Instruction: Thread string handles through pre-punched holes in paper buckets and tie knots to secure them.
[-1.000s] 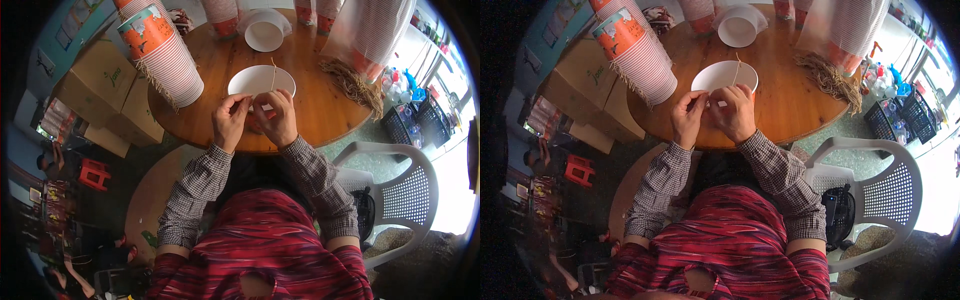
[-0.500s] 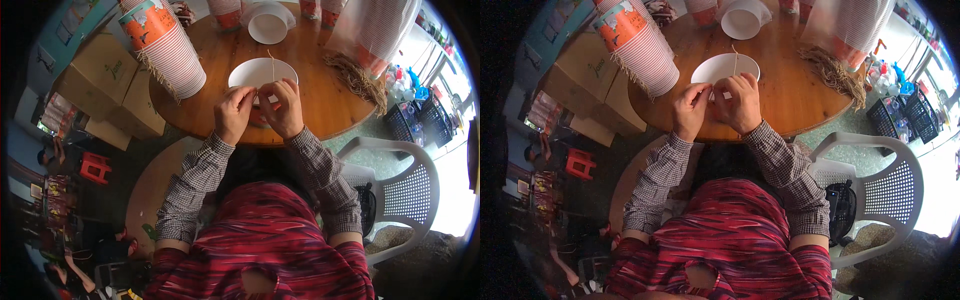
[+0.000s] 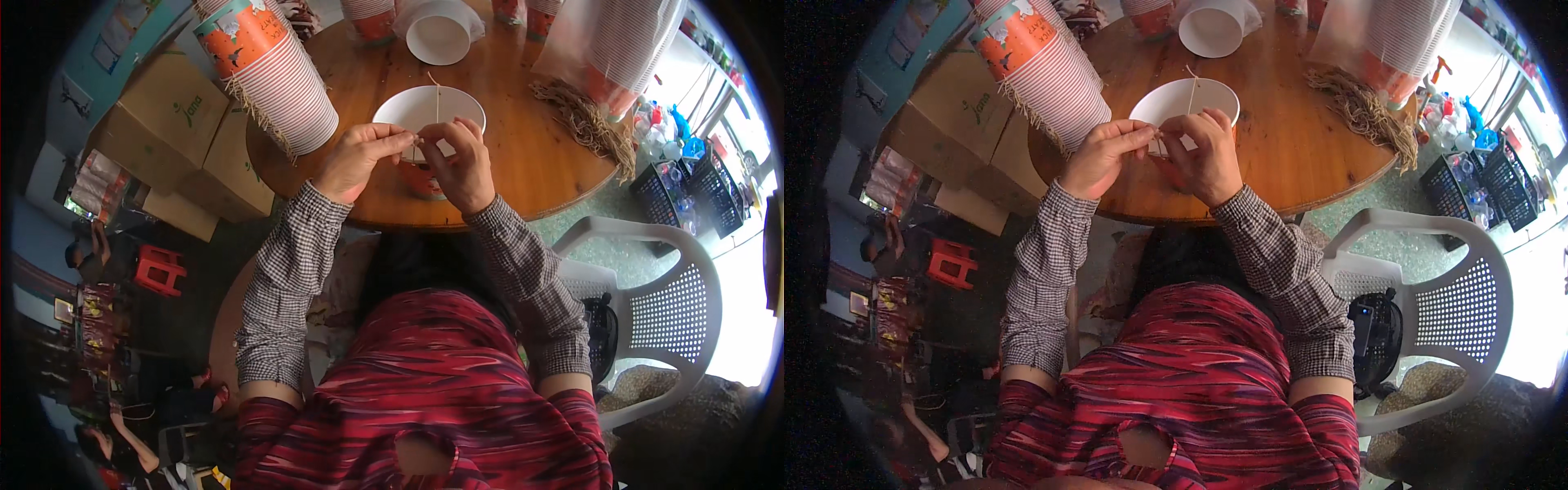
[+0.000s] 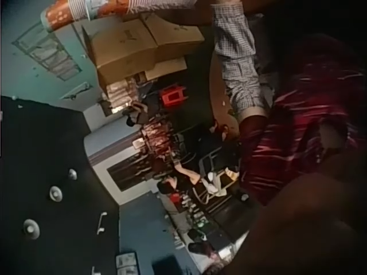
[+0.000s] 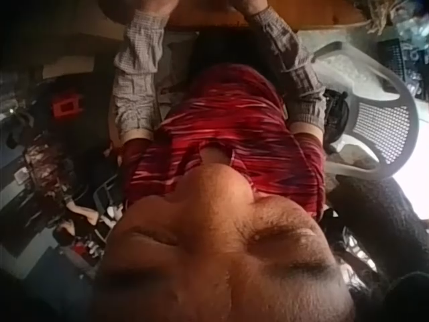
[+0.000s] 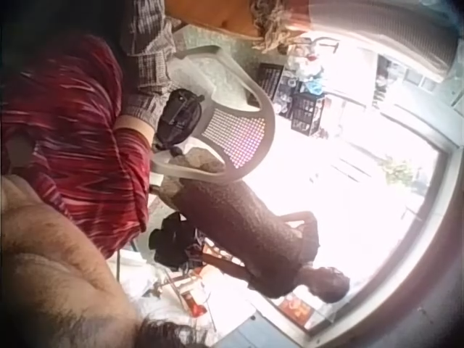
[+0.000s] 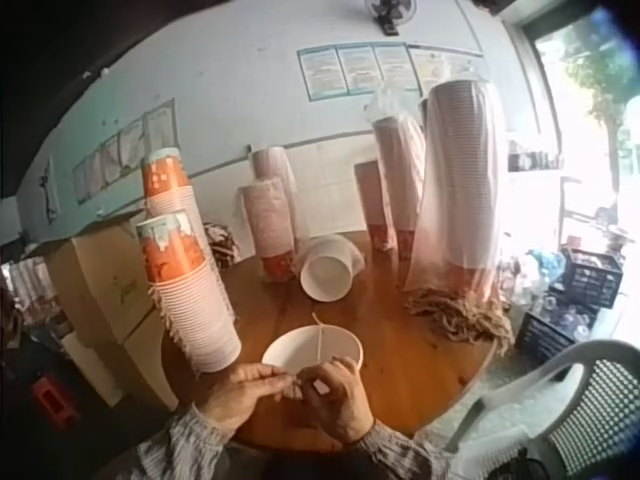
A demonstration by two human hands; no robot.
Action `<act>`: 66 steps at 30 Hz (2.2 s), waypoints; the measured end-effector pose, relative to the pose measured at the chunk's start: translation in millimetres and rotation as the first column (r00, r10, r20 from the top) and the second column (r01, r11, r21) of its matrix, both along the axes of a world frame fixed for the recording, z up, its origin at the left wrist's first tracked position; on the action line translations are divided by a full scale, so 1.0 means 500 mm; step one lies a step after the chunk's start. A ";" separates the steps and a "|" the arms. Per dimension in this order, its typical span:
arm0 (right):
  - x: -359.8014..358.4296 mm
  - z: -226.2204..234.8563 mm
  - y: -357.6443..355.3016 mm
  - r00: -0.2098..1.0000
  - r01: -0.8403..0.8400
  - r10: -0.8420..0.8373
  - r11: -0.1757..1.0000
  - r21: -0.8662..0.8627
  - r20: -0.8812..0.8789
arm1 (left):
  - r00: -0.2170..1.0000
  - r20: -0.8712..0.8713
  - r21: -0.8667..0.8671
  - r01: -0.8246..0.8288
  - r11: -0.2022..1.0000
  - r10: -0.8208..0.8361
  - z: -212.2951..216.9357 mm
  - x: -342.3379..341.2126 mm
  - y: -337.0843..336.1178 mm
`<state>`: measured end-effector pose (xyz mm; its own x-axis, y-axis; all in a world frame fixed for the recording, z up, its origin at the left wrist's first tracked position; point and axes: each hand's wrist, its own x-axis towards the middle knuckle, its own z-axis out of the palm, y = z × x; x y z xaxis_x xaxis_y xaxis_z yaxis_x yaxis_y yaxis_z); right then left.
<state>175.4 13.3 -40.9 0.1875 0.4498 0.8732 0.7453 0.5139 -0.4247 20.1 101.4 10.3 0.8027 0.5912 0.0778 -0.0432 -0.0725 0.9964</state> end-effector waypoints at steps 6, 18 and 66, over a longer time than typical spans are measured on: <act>-0.004 -0.008 -0.008 0.989 -0.087 0.081 0.996 -0.036 -0.127 | 0.999 0.025 -0.042 -0.037 0.998 0.038 0.003 0.006 -0.004; -0.003 -0.004 -0.006 0.995 -0.045 0.041 0.998 -0.034 -0.089 | 0.998 0.017 -0.020 -0.062 0.998 0.062 -0.005 0.008 -0.002; 0.003 -0.012 0.015 0.983 0.102 -0.110 0.993 -0.061 -0.148 | 0.877 0.336 0.759 -0.469 0.453 0.344 -0.125 0.025 -0.073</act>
<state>176.7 21.0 -47.0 0.3644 0.4654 0.8066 0.7197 0.4090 -0.5611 32.6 65.0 -52.4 0.4352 0.4797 0.7619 0.1043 -0.8674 0.4866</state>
